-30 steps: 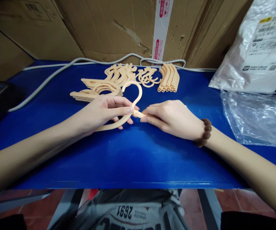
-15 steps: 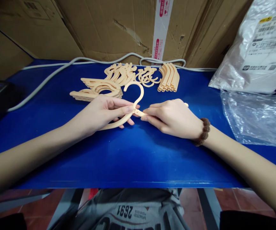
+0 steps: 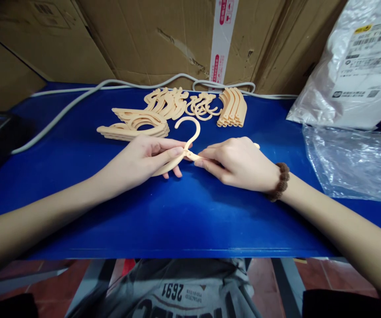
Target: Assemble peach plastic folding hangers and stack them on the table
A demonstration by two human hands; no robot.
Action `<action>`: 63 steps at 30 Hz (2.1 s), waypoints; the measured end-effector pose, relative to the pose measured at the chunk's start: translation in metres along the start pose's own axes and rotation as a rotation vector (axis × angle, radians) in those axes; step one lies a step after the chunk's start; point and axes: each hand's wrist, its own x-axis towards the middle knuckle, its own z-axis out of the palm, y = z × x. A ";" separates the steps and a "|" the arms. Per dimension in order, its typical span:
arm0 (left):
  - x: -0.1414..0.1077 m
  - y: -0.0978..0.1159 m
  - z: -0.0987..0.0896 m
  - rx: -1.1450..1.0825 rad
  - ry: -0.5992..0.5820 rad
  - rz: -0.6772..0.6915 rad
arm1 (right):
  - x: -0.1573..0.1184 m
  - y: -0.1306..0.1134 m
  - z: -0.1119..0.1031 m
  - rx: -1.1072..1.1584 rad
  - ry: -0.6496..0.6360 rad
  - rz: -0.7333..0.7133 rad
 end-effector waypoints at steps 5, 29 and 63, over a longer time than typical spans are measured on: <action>-0.001 -0.002 0.001 0.016 0.022 0.042 | -0.001 -0.001 -0.001 0.005 -0.006 0.020; -0.002 -0.013 0.001 0.261 0.050 0.265 | 0.001 -0.003 -0.003 -0.026 -0.017 0.027; -0.009 -0.004 0.005 1.164 0.086 0.317 | -0.003 -0.007 0.000 -0.420 0.400 0.011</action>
